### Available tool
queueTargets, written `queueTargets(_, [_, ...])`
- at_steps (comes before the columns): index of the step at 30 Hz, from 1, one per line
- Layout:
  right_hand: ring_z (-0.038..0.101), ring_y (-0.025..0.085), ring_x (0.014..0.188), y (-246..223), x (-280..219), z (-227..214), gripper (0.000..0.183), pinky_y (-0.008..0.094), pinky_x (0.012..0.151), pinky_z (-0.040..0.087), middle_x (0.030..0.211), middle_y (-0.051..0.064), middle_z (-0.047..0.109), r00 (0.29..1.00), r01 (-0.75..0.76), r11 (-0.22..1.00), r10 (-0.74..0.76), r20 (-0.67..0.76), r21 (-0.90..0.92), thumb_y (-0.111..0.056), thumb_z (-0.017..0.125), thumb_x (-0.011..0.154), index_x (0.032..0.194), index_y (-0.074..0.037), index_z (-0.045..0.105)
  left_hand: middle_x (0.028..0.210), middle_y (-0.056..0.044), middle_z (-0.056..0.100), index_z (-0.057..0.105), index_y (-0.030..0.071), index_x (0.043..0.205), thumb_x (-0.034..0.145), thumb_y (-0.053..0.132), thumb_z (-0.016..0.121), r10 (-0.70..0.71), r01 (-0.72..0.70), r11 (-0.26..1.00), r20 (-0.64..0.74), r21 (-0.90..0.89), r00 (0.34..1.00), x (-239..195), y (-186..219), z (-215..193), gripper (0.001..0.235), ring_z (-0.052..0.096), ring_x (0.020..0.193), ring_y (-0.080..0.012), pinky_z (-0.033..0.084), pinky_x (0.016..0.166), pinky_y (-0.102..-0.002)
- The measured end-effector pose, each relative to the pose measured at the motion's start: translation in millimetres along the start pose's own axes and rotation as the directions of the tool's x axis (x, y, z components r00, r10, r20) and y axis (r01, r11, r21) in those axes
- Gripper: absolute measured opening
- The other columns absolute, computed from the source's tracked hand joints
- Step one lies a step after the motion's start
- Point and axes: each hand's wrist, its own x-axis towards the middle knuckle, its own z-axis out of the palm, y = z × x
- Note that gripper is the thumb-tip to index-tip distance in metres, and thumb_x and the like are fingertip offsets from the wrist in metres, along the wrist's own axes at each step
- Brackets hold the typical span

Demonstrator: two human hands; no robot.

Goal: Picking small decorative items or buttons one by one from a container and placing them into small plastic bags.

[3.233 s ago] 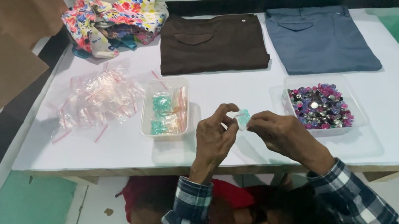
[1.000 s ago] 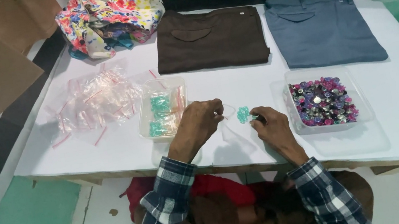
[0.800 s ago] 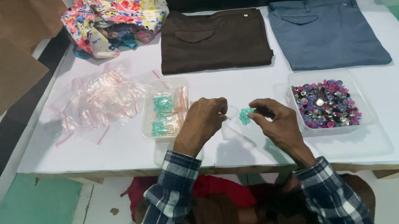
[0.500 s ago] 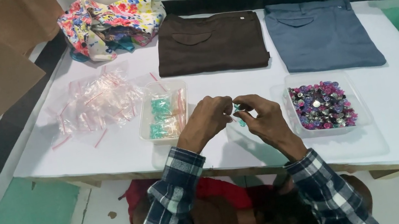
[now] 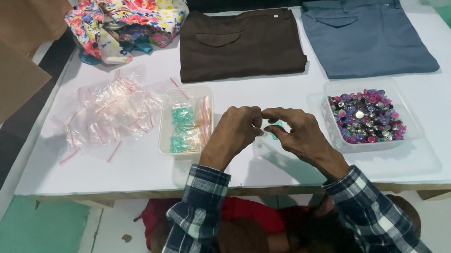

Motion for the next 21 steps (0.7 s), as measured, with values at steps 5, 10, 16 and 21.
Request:
queueTargets(5, [0.073,0.026,0.103,-9,1,-11,0.028,0.044,0.102,0.051,0.103,0.004,0.077,0.997,-0.045,0.999,0.044,-0.061,-0.020,-0.004,0.070,0.094,0.118,-0.017,0.072,0.086,-0.013,0.076,0.071,0.007,0.092,0.083,0.004,0.077,0.005,-0.004,1.000,-0.019,0.012,1.000,-5,-5,-6,0.012,0.076,0.086,-0.0309,0.061,0.076,-0.040])
queueTargets(10, [0.071,0.029,0.107,39,-3,-8,0.026,0.040,0.098,0.055,0.117,0.010,0.074,0.970,-0.244,0.966,0.244,-0.010,-0.087,-0.006,0.062,0.100,0.123,-0.015,0.071,0.087,-0.013,0.076,0.072,0.008,0.094,0.082,0.005,0.078,-0.068,0.069,0.996,-0.018,0.058,0.998,-6,-14,-11,0.013,0.076,0.086,-0.0307,0.061,0.075,-0.039])
queueTargets(16, [0.068,0.035,0.115,61,-2,15,0.034,0.046,0.103,0.054,0.128,0.015,0.070,0.925,-0.210,0.919,0.298,0.237,-0.335,-0.001,0.061,0.094,0.126,-0.007,0.071,0.085,-0.015,0.075,0.072,0.007,0.092,0.082,0.003,0.078,-0.052,0.053,0.997,-0.020,0.060,0.998,-5,-20,-7,0.013,0.076,0.085,-0.0323,0.061,0.075,-0.040])
queueTargets(21, [0.071,0.027,0.108,101,-15,26,0.029,0.034,0.096,0.056,0.118,0.009,0.072,0.935,-0.247,0.897,0.319,0.153,-0.366,-0.018,0.061,0.099,0.125,-0.014,0.072,0.085,-0.016,0.075,0.072,0.006,0.093,0.082,0.002,0.077,-0.036,0.036,0.998,-0.004,0.052,0.999,-2,-20,-4,0.013,0.076,0.086,-0.0339,0.061,0.076,-0.042])
